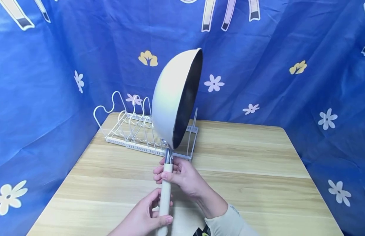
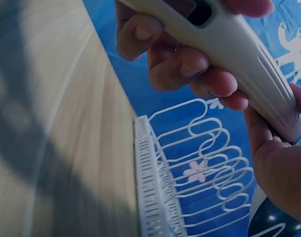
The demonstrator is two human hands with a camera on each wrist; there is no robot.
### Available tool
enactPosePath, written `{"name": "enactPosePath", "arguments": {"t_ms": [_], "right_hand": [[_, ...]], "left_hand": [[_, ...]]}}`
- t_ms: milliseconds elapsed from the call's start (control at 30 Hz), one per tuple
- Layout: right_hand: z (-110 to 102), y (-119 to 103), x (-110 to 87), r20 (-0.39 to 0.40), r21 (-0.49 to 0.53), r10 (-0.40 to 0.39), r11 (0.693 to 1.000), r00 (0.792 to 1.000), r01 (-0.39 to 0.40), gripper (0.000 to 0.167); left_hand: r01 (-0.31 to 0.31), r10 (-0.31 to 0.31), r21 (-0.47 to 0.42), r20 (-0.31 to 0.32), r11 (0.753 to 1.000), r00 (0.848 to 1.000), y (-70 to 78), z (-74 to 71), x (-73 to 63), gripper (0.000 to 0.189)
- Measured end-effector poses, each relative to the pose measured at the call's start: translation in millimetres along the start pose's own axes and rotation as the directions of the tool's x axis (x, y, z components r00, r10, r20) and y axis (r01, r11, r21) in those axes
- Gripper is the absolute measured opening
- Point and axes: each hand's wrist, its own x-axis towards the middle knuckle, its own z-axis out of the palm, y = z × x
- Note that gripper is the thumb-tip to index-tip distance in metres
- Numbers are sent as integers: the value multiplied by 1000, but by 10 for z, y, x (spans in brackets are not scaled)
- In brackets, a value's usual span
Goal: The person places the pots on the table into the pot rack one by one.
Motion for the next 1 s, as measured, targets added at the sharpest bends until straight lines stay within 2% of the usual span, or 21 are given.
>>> {"name": "enactPosePath", "arguments": {"t_ms": [267, 667, 833, 1000], "right_hand": [[-119, 190, -1, 7, 83, 15, 996, 1000, -16, 31], [-252, 364, 23, 3, 111, 82, 990, 997, -82, 41], [-300, 410, 42, -9, 131, 94, 987, 996, -92, 38], [-338, 439, 61, -18, 144, 96, 985, 995, -92, 31]], "left_hand": [[19, -19, -24, -8, 1000, 1000, -111, 27, 49, 64], [40, -40, 8, -23, 999, 999, -236, 36, 131, 56], [29, -28, 29, -30, 999, 999, -273, 26, 190, 51], [33, -33, 12, -26, 999, 999, -275, 27, 233, 50]]}}
